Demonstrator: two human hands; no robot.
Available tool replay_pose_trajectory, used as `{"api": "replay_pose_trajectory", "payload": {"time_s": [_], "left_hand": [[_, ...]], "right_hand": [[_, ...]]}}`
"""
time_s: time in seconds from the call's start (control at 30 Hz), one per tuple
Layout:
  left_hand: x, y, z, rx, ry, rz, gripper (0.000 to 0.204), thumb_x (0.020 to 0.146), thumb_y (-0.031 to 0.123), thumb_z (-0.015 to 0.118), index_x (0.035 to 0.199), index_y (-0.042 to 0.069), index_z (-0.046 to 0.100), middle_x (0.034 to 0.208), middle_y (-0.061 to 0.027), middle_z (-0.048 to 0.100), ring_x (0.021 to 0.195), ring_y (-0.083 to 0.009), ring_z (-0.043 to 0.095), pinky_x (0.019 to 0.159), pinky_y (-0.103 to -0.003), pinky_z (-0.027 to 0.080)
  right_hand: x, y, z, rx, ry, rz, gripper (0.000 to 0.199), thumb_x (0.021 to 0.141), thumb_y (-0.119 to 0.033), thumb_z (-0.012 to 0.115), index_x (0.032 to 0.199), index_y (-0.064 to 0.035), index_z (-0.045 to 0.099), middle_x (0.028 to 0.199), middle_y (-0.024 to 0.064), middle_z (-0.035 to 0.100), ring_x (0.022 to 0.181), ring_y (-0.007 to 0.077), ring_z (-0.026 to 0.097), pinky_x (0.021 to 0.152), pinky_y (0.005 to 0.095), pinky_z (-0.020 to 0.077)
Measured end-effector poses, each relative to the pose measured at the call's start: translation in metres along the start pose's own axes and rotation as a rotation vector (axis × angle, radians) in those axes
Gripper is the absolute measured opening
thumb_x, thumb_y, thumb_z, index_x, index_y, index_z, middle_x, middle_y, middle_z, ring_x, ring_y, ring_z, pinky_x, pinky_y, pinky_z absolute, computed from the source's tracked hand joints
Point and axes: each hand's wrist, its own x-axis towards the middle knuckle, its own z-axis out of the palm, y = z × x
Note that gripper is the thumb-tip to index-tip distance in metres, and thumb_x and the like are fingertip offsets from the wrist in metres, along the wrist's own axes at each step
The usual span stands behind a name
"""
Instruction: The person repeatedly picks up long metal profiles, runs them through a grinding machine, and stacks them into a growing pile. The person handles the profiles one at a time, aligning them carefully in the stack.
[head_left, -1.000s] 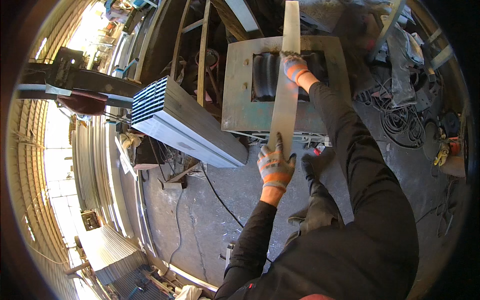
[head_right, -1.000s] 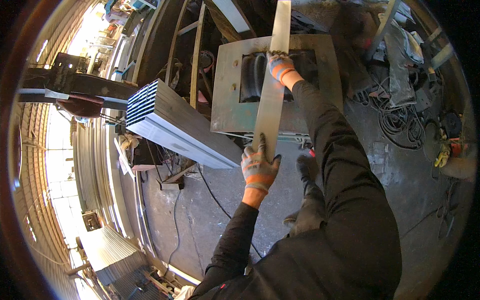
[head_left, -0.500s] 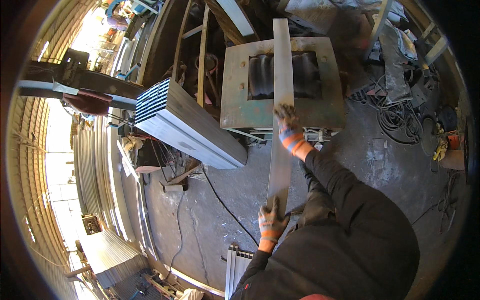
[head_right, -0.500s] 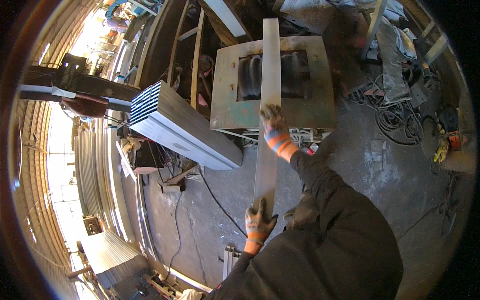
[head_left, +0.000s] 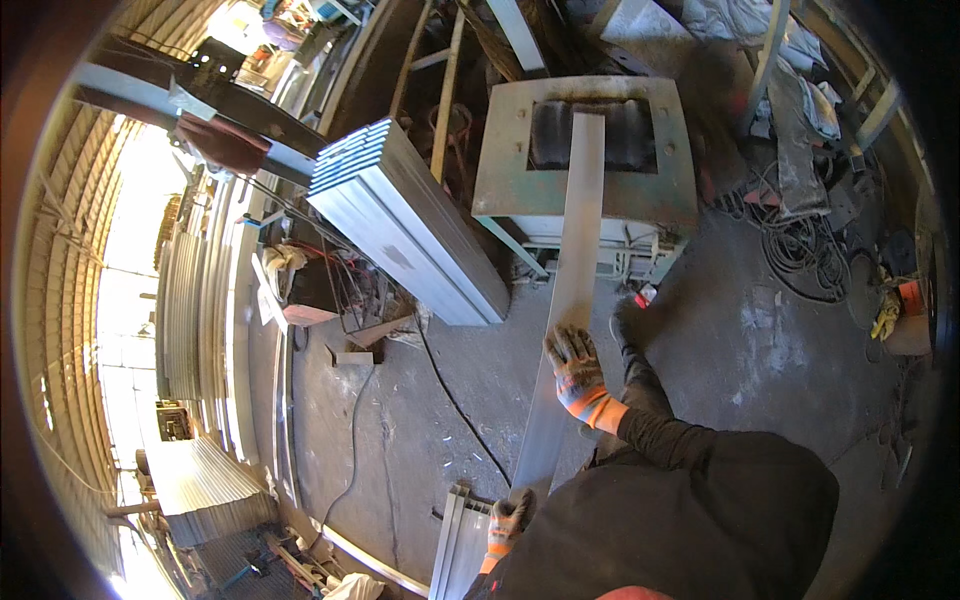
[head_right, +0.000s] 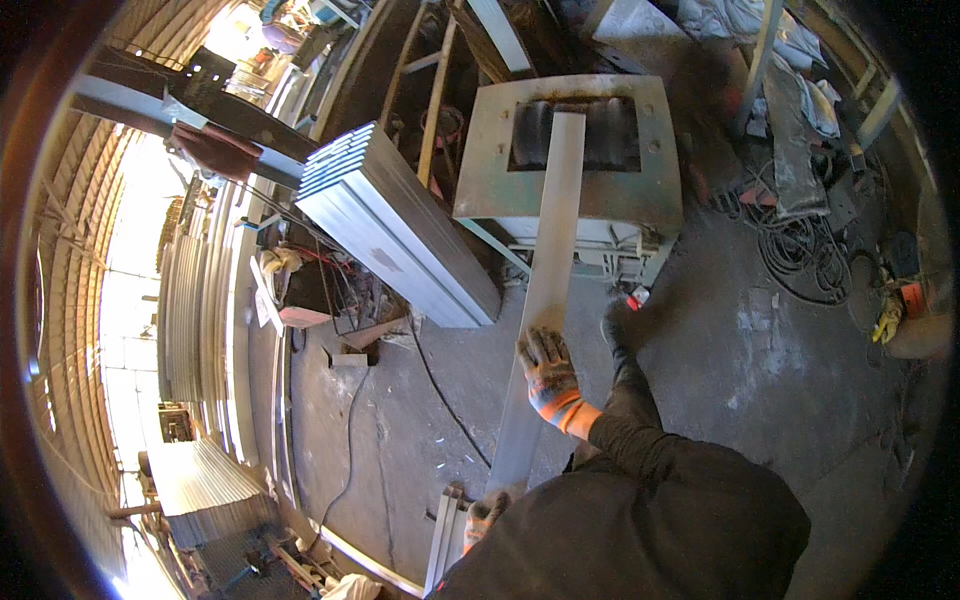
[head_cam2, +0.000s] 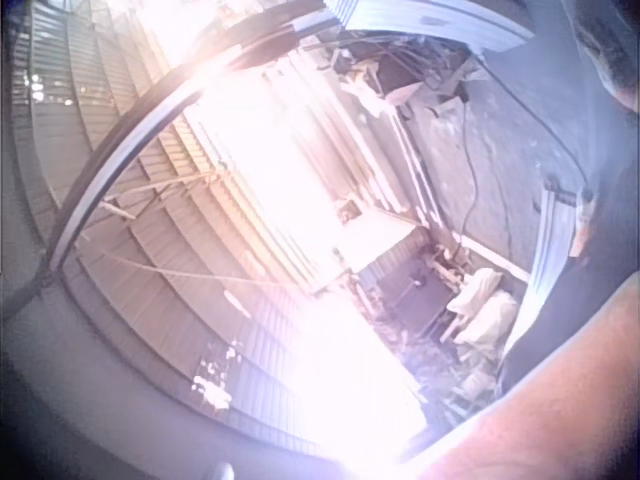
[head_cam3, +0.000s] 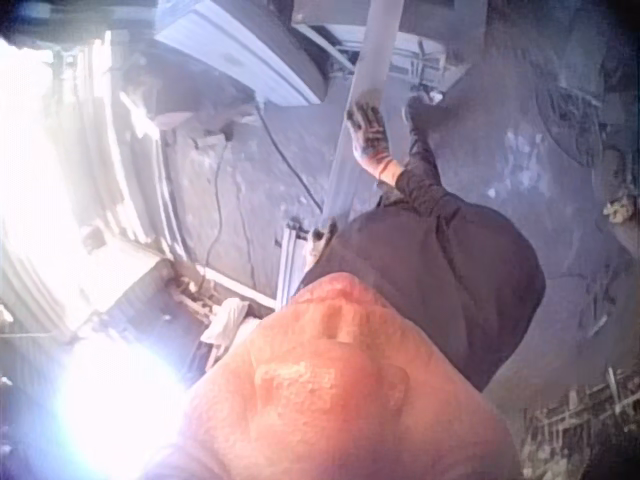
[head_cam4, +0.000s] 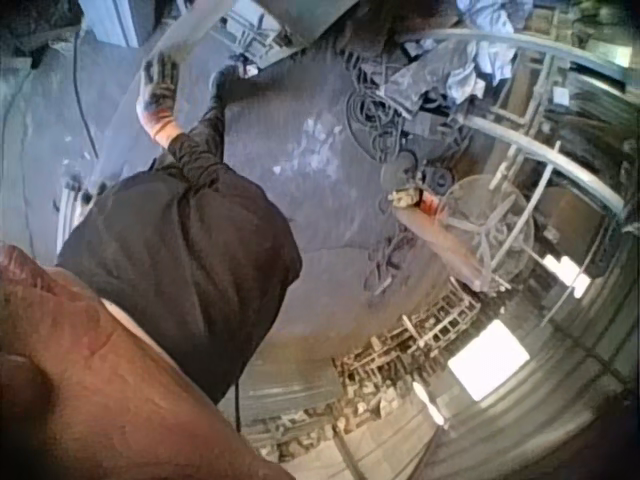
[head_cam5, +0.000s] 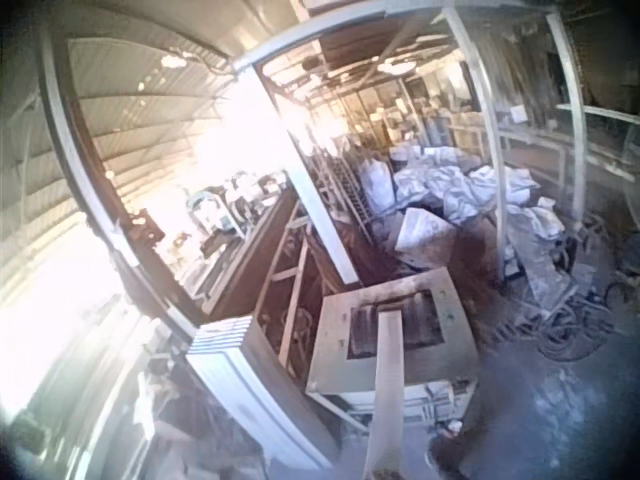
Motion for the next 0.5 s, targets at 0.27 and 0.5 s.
{"api": "replay_pose_trajectory", "payload": {"time_s": [0.27, 0.5], "left_hand": [[0.132, 0.208, -0.100, 0.296, 0.158, 0.088, 0.117, 0.085, 0.057, 0.094, 0.174, 0.006, 0.037, 0.131, -0.0313, 0.062, 0.115, -0.0501, 0.067, 0.100, -0.053, 0.059], [0.379, 0.372, -0.113, 0.081, 0.312, 0.144, 0.090, 0.078, 0.042, 0.102, 0.141, -0.003, 0.057, 0.129, -0.0271, 0.070, 0.123, -0.0479, 0.068, 0.104, -0.052, 0.058]], "right_hand": [[0.162, 0.068, -0.032, -0.092, 0.164, 0.105, 0.090, 0.102, -0.056, 0.071, 0.167, 0.0009, 0.046, 0.159, 0.0333, 0.056, 0.147, 0.0525, 0.054, 0.130, 0.0637, 0.0344], [0.420, 0.206, -0.021, -0.361, -0.005, 0.403, 0.068, 0.100, -0.024, 0.067, 0.165, -0.0121, 0.055, 0.170, 0.0267, 0.048, 0.150, 0.0504, 0.052, 0.119, 0.0644, 0.0450]]}}
